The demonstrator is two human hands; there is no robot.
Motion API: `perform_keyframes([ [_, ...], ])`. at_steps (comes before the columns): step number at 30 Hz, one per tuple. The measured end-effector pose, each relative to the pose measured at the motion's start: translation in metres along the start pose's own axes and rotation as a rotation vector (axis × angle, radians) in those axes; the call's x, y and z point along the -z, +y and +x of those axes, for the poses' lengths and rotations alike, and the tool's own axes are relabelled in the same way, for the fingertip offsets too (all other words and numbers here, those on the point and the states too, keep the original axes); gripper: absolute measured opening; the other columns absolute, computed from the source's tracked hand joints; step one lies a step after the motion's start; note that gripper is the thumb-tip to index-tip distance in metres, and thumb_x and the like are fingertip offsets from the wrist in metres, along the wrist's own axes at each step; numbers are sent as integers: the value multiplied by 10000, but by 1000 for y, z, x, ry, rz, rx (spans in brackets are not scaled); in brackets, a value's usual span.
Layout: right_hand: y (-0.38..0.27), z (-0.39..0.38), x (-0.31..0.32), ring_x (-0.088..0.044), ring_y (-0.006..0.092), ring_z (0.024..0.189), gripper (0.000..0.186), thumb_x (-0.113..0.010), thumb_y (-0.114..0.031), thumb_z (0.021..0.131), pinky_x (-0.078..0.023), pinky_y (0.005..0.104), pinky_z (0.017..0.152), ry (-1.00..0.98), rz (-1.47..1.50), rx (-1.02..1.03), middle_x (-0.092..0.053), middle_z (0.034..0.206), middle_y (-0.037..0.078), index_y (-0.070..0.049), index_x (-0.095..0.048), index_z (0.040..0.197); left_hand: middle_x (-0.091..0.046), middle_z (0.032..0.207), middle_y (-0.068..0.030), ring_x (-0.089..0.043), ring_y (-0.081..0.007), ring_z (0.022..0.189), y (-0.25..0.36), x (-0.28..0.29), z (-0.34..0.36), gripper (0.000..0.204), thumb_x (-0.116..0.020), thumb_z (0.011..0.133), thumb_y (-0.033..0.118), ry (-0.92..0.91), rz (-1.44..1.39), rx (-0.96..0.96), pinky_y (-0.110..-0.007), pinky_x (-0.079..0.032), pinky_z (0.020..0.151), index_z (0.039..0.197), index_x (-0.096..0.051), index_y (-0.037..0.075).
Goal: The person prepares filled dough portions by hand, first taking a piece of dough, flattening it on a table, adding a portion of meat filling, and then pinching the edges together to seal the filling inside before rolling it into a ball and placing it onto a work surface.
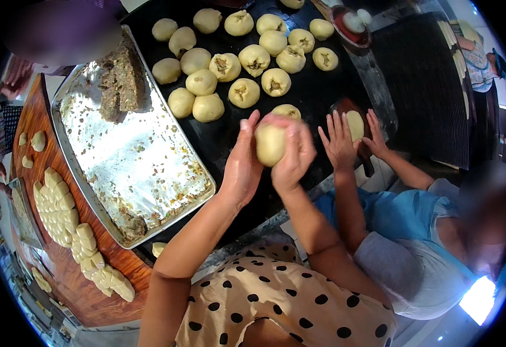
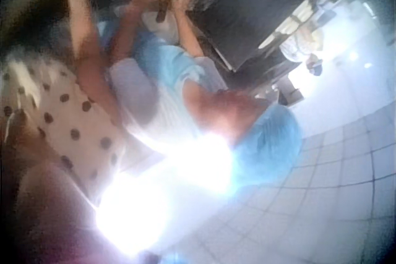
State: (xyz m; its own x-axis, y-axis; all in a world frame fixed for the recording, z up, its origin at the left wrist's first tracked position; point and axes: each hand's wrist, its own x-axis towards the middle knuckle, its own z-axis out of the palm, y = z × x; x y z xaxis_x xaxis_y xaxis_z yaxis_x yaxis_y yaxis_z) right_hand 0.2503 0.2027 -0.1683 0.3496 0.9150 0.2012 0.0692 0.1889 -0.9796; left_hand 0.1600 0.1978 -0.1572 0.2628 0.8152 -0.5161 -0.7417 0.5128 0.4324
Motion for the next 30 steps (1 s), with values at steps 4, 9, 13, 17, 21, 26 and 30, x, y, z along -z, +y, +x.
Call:
perform_keyframes([
  [4, 23, 82, 22, -623, 240, 991, 271, -440, -160, 1038, -486, 361, 919, 194, -357, 454, -668, 1076, 157, 34, -629, 1058, -534, 1396, -175, -540, -246, 1261, 21, 21, -15, 510, -500, 1033, 320, 42, 271, -76, -389, -403, 1096, 1410, -440, -19],
  [9, 124, 148, 75, -607, 333, 1103, 216, -578, -111, 949, -437, 432, 1014, 123, -917, 327, -670, 1138, 148, -27, -653, 1134, -673, 1146, -145, -653, -218, 1038, 20, 66, -50, 379, -513, 1025, 267, 178, 323, 33, -374, -502, 978, 1267, -555, -21],
  [13, 116, 134, 34, -494, 346, 1290, 335, -617, -108, 896, -371, 452, 1101, -275, -853, 301, -575, 1349, 144, -64, -626, 1229, -690, 1082, -135, -666, -208, 995, 22, 95, -65, 344, -519, 1024, 254, 251, 290, 18, -368, -519, 948, 1224, -588, -17],
  [17, 91, 134, -42, -465, 338, 1330, 621, -716, -129, 827, -373, 416, 1115, -787, -864, 372, -494, 1441, 154, -136, -490, 1404, -695, 1057, -137, -671, -205, 976, 25, 104, -71, 317, -521, 1023, 235, 296, 270, 16, -361, -528, 933, 1200, -607, -13],
  [21, 103, 168, -88, -459, 332, 1343, 859, -799, -160, 756, -396, 410, 1104, -1175, -1166, 326, -416, 1507, 171, -91, -350, 1485, -695, 1053, -135, -672, -203, 974, 34, 102, -72, 310, -527, 1020, 225, 317, 236, -3, -354, -531, 928, 1199, -606, -16],
  [26, 111, 181, -115, -549, 344, 1191, 852, -876, -245, 656, -464, 445, 1021, -1298, -1369, 274, -567, 1237, 168, -30, -432, 1350, -696, 1034, -128, -673, -199, 957, 36, 114, -76, 298, -533, 1016, 207, 357, 186, -24, -350, -531, 922, 1190, -608, -23],
  [30, 122, 175, -108, -571, 351, 1103, 687, -873, -241, 648, -508, 442, 929, -1218, -1283, 475, -582, 1121, 156, -27, -508, 1189, -694, 1011, -123, -672, -193, 934, 38, 118, -76, 290, -531, 1014, 196, 373, 181, -19, -346, -532, 914, 1182, -606, -28],
])
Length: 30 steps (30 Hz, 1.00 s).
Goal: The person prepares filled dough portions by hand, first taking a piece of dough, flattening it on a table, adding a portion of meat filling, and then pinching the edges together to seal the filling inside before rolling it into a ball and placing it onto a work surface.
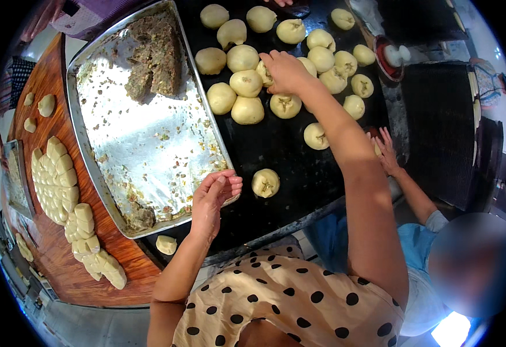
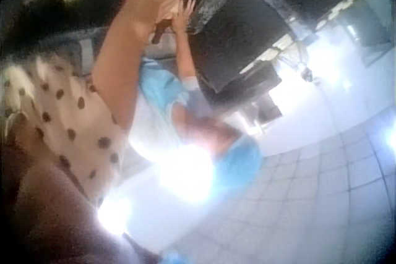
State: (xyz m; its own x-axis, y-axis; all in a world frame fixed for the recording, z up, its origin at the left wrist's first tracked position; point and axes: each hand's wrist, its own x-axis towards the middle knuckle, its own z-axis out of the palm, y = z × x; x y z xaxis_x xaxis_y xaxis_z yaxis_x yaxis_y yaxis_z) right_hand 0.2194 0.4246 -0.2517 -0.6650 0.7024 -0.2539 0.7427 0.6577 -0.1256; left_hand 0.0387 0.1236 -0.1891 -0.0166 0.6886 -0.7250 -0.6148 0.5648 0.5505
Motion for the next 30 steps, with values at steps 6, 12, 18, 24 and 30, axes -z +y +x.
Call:
perform_keyframes([
  [6, -14, -32, -8, -568, 345, 1044, 685, -855, -252, 639, -492, 434, 897, 266, 83, -116, -562, 1091, 151, -49, -532, 1209, -688, 1025, -124, -668, -190, 938, 7, -8, -3, 285, -535, 1010, 203, -24, -7, 0, -343, -530, 915, 1171, -604, -22],
  [12, -21, -63, 18, -628, 224, 1050, 720, -857, -334, 735, -505, 340, 906, 694, 749, -556, -617, 1193, 127, -18, -524, 1289, -672, 1094, -130, -657, -208, 1006, 13, -4, 6, 335, -556, 1002, 255, -48, 39, -43, -369, -524, 939, 1212, -576, -6],
  [18, -107, -134, 71, -598, 281, 1121, 827, -884, -486, 655, -500, 415, 937, 380, 883, 26, -595, 1201, 111, -100, -548, 1305, -532, 1366, -115, -520, -233, 1268, 57, -74, 42, 532, -474, 1027, 437, -359, -369, -15, -422, -454, 1043, 1419, -463, 77],
  [24, -160, -154, 21, -508, 344, 1201, 704, -569, -656, 881, -279, 526, 1107, 802, 678, -56, -554, 1253, 151, -56, -560, 1249, -595, 1268, -121, -604, -215, 1147, 41, -82, 35, 494, -463, 1043, 378, -363, -373, 24, -353, -505, 985, 1415, -461, 55],
  [30, -177, -156, 29, -548, 345, 1264, 512, -566, -493, 957, -287, 558, 1123, 848, 842, -76, -594, 1327, 183, -37, -606, 1186, -573, 1281, -99, -581, -209, 1159, 27, -87, 12, 499, -522, 1024, 354, -256, -310, -156, -344, -492, 989, 1432, -431, 82],
])
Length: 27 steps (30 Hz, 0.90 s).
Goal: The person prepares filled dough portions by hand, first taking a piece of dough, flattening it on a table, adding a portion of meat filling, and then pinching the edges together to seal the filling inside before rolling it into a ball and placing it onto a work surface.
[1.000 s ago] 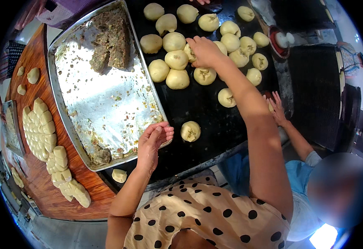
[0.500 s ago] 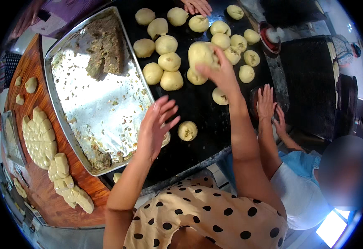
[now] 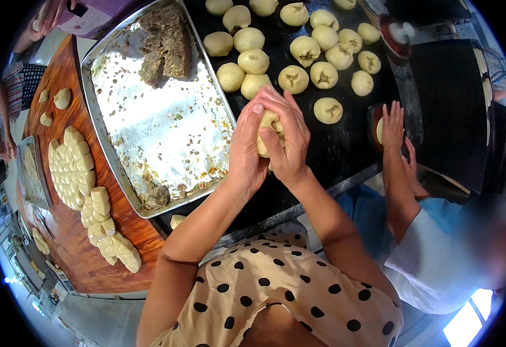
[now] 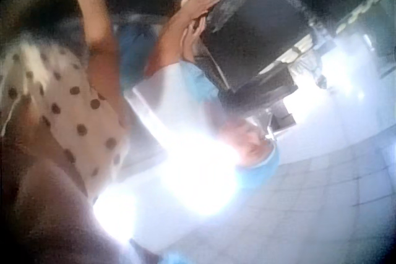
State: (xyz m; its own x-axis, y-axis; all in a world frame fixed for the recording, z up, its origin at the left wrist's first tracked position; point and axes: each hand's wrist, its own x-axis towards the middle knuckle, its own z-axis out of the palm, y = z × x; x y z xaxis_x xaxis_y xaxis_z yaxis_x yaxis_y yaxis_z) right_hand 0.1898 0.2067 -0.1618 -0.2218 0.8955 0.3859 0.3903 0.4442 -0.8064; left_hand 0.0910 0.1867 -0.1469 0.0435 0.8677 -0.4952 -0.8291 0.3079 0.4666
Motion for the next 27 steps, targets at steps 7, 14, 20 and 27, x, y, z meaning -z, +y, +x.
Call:
perform_keyframes([
  [7, -18, 1, -7, -618, 360, 1152, 513, -694, -441, 880, -378, 518, 1090, 20, 151, 71, -648, 1234, 165, -30, -606, 1173, -573, 1257, -72, -576, -184, 1151, 8, 5, -14, 500, -483, 1028, 461, 45, 35, 31, -345, -496, 975, 1342, -483, 73],
  [14, -22, -11, -16, -635, 302, 1119, 267, -738, -166, 822, -356, 490, 1122, 59, 472, -56, -692, 1127, 164, -23, -618, 1013, -564, 1209, -88, -577, -191, 1140, 18, 3, -33, 451, -446, 1049, 432, 87, -114, 86, -348, -487, 988, 1291, -493, 55],
  [20, -42, -7, -5, -631, 305, 1142, 244, -733, -214, 834, -336, 510, 1130, -70, 251, 47, -686, 1175, 152, -56, -619, 981, -560, 1211, -91, -586, -199, 1129, 11, 8, -45, 327, -450, 1046, 296, 176, 2, -18, -351, -499, 985, 1274, -500, 68],
  [27, -49, -10, 7, -573, 319, 1236, 412, -791, -313, 783, -295, 534, 1151, -82, 132, 92, -675, 1200, 144, -52, -626, 1057, -587, 1189, -113, -600, -238, 1132, 9, 18, -47, 288, -418, 1051, 256, 87, -161, 60, -391, -518, 987, 1239, -505, 55],
])
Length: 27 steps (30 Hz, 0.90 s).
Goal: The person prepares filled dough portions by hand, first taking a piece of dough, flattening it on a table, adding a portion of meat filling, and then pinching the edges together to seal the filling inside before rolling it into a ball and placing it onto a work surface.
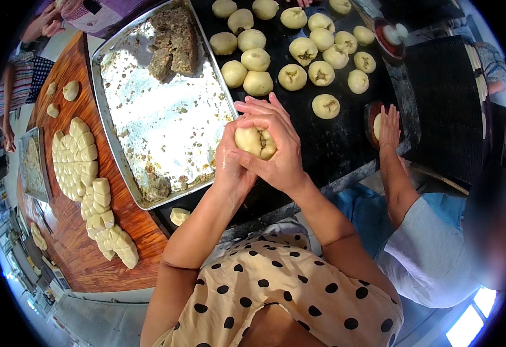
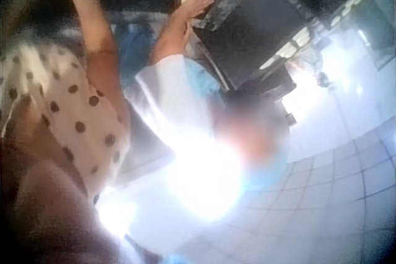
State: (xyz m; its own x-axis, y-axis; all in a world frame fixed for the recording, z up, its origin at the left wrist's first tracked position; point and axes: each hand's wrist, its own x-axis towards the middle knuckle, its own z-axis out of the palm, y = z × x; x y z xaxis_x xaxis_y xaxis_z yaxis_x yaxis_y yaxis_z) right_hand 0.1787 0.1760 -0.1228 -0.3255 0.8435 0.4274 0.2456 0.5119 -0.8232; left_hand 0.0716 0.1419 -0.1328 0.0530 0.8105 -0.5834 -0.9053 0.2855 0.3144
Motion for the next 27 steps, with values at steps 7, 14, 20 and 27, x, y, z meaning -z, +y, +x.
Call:
perform_keyframes([
  [7, -9, 0, 7, -637, 307, 1119, 293, -805, -176, 737, -359, 523, 1115, -4, -52, 10, -705, 1069, 120, -59, -638, 947, -579, 1242, -133, -597, -253, 1141, 0, -33, -19, 345, -365, 1061, 292, 86, 84, 6, -401, -500, 1007, 1257, -489, 36],
  [14, -15, -12, 8, -678, 278, 1025, 157, -759, -82, 761, -408, 500, 1081, 156, 45, 21, -718, 994, 94, -66, -627, 845, -584, 1255, -139, -606, -257, 1132, -7, -19, -16, 338, -376, 1059, 286, 22, 13, -5, -411, -509, 997, 1254, -495, 37],
  [20, -19, -8, 5, -677, 284, 1056, 170, -765, -103, 773, -389, 501, 1101, 92, 2, 45, -722, 1021, 98, -71, -618, 850, -590, 1253, -140, -613, -255, 1123, -13, -6, -11, 328, -386, 1058, 274, 23, -12, -4, -414, -516, 989, 1260, -499, 42],
  [27, -19, -15, 5, -681, 312, 1072, 115, -632, -127, 907, -394, 511, 1094, 133, -13, -26, -725, 1068, 118, -37, -647, 977, -597, 1251, -140, -622, -254, 1113, -19, -3, -11, 317, -398, 1057, 260, 22, -51, 18, -418, -524, 980, 1268, -503, 48],
])
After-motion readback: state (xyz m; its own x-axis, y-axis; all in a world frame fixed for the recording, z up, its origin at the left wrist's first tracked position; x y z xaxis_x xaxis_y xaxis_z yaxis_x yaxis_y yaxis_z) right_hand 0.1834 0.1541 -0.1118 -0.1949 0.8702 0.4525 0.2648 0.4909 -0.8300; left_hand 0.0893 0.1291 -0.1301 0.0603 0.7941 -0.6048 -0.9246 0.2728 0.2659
